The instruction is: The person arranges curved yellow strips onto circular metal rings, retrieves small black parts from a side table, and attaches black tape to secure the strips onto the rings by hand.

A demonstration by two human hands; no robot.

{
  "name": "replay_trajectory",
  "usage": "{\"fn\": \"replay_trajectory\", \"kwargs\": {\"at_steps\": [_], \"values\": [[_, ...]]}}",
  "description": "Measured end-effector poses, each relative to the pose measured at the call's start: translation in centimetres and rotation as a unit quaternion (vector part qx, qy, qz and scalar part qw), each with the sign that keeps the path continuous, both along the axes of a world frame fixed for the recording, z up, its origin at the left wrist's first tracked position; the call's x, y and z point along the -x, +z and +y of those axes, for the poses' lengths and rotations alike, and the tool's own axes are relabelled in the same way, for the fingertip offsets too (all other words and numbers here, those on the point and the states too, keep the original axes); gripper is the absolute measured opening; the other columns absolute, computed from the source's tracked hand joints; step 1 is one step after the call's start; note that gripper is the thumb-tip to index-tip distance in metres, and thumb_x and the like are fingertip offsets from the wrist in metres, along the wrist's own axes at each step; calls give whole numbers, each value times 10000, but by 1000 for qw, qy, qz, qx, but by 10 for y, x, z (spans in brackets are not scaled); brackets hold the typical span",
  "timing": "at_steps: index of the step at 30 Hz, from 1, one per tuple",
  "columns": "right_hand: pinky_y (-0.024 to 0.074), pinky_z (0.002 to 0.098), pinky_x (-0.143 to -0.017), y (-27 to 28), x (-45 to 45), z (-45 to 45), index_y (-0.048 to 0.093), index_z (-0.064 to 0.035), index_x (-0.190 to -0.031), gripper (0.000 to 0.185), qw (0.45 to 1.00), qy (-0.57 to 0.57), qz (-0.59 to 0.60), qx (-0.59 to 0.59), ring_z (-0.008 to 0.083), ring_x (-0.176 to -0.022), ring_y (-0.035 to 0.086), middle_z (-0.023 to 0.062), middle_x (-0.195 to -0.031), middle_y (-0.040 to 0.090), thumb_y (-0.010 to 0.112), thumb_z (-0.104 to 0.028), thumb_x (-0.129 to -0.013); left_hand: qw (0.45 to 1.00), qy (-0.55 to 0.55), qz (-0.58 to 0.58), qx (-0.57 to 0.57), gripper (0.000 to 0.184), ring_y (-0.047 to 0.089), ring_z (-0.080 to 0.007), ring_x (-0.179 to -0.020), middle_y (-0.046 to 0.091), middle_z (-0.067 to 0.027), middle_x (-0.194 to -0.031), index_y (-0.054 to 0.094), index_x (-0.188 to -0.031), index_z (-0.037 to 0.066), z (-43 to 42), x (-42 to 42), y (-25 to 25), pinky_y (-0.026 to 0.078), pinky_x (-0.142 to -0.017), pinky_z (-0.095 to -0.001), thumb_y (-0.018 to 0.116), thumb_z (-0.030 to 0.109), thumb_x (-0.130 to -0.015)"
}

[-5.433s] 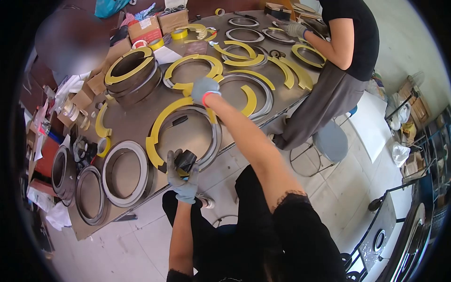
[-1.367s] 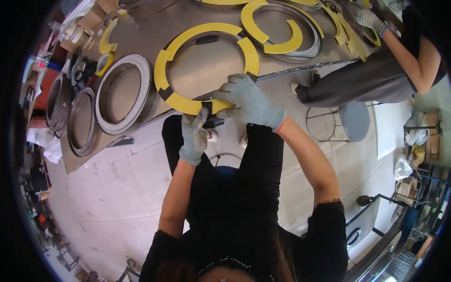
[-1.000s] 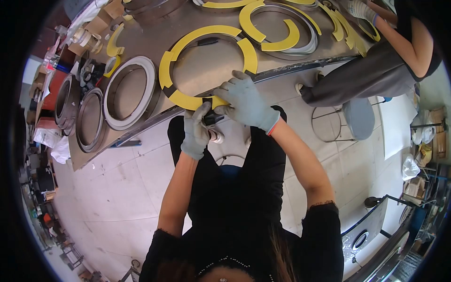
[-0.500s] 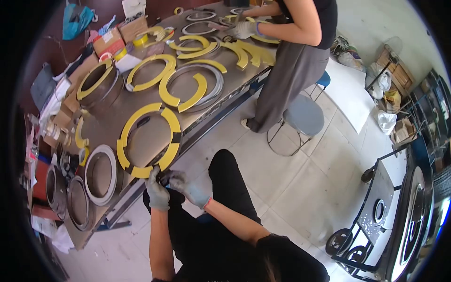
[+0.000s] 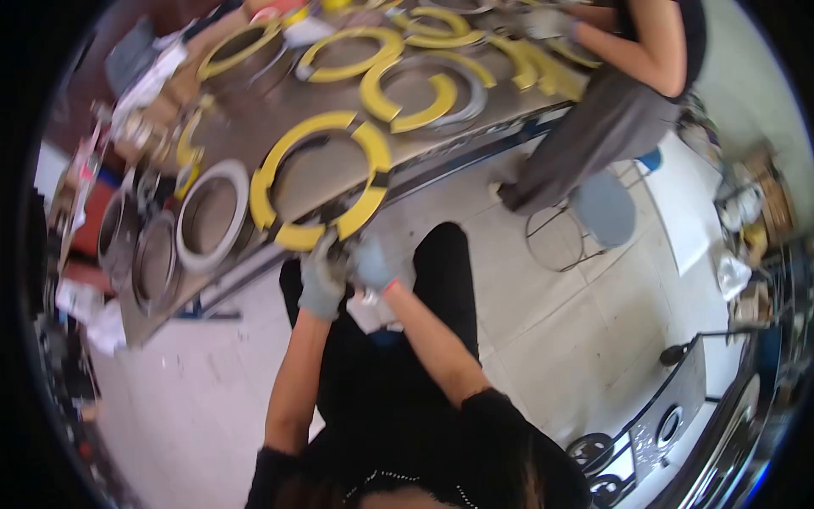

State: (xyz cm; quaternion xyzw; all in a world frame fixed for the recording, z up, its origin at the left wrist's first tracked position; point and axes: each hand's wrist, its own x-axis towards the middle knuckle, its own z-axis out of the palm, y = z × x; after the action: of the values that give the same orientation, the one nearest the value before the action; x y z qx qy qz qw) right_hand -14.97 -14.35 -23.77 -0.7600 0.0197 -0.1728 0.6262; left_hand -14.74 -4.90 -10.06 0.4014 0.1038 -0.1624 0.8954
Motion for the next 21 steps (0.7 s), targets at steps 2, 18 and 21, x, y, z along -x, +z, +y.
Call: {"fn": "replay_trajectory", "kwargs": {"at_steps": [2,18,21], "values": [[524,330,-779,52,3,-6,647,-70,-1043,188,924,16,29,-380,207,-850,643,45,-942,672,590,-24,-870,998,52,14,28,357,661,-187,-941,659,-69,-1076,583,-1160,53,-10,3,6,545,-836,-311,715,-5,-833],[463,268,-557,198,-52,-66,662,8,-1043,219,905,243,246,-247,109,-616,568,72,-773,634,541,-145,-945,993,85,77,11,362,620,-176,-954,599,-41,-1097,467,-1267,118,-13,-5,18,573,-754,-352,636,206,-960],[379,233,-504,242,-29,-60,665,11,-1021,233,968,216,77,105,80,-564,476,14,-739,586,490,-130,-963,994,92,56,18,441,573,-116,-674,584,-4,-915,508,-1244,196,-18,-2,19,469,-551,-256,713,368,-893]]}}
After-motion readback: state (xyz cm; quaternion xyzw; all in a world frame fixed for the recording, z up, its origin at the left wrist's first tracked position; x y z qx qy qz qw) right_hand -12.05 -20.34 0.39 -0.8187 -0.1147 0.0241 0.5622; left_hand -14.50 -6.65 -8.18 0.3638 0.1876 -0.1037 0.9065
